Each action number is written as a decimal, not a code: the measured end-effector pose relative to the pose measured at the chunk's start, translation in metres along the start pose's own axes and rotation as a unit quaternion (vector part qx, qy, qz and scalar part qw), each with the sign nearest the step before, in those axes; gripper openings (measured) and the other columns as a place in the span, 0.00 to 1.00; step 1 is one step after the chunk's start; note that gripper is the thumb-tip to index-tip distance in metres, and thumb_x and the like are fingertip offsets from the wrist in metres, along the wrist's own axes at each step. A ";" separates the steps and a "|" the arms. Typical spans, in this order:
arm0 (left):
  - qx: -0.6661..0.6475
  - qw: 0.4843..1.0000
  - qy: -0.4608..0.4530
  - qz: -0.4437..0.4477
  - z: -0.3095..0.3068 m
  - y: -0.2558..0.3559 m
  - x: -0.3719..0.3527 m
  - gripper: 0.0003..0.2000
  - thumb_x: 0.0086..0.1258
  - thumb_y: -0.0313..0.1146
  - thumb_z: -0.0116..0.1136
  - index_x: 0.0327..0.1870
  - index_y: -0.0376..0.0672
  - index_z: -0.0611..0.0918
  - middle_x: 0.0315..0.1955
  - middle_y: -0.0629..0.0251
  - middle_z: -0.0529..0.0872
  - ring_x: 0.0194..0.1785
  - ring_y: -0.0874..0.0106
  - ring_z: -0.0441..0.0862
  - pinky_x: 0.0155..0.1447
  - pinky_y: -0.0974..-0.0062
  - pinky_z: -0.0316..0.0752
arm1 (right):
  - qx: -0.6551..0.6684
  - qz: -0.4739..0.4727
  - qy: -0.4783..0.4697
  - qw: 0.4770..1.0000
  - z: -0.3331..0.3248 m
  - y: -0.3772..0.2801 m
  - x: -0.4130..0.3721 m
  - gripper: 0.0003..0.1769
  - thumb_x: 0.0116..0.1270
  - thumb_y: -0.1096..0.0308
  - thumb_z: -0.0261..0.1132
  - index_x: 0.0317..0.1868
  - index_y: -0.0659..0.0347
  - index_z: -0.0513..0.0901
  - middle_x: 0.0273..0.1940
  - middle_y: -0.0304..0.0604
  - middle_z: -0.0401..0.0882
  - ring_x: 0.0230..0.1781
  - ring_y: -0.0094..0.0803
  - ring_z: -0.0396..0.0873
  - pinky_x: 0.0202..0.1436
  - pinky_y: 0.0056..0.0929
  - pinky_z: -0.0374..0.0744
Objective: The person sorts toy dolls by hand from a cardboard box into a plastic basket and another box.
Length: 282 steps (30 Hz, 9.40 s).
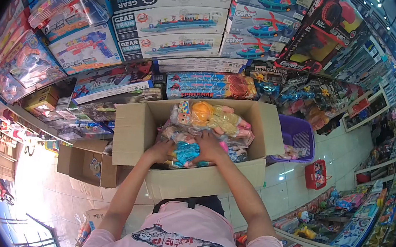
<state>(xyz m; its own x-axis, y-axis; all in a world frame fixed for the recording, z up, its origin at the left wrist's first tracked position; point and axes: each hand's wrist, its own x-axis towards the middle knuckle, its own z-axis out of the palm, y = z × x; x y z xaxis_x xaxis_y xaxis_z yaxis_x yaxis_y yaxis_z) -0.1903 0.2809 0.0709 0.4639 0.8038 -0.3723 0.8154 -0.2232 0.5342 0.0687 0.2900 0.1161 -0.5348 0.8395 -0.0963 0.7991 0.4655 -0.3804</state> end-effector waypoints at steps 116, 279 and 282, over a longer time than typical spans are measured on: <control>-0.750 0.483 0.449 0.042 0.110 0.365 0.148 0.25 0.81 0.43 0.50 0.74 0.46 0.64 0.63 0.60 0.77 0.63 0.64 0.78 0.66 0.60 0.75 | -0.086 0.010 0.061 0.994 -0.105 0.509 -0.223 0.33 0.56 0.64 0.69 0.65 0.57 0.76 0.58 0.51 0.78 0.59 0.50 0.76 0.64 0.50 0.74; -0.705 0.502 0.501 0.031 -0.035 0.037 -0.129 0.25 0.79 0.42 0.56 0.69 0.36 0.68 0.62 0.60 0.78 0.63 0.70 0.78 0.66 0.66 0.76 | 0.391 0.068 -0.191 0.898 -0.047 -0.048 0.093 0.47 0.72 0.29 0.52 0.73 0.62 0.66 0.67 0.55 0.71 0.68 0.44 0.71 0.66 0.36 0.74; -0.752 0.456 0.473 0.059 -0.034 0.024 -0.156 0.26 0.79 0.42 0.56 0.70 0.35 0.67 0.64 0.57 0.77 0.64 0.67 0.79 0.67 0.64 0.76 | 0.196 0.130 -0.176 0.956 0.054 -0.027 0.117 0.59 0.60 0.21 0.58 0.71 0.69 0.67 0.70 0.62 0.69 0.68 0.51 0.72 0.69 0.40 0.73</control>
<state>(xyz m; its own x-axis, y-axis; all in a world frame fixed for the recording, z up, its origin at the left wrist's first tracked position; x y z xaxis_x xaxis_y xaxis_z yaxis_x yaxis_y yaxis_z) -0.2551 0.1690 0.1674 -0.4622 0.8720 -0.1609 -0.6854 -0.2362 0.6888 -0.0300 0.3605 0.0651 -0.4458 0.7342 -0.5121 0.7906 0.0546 -0.6099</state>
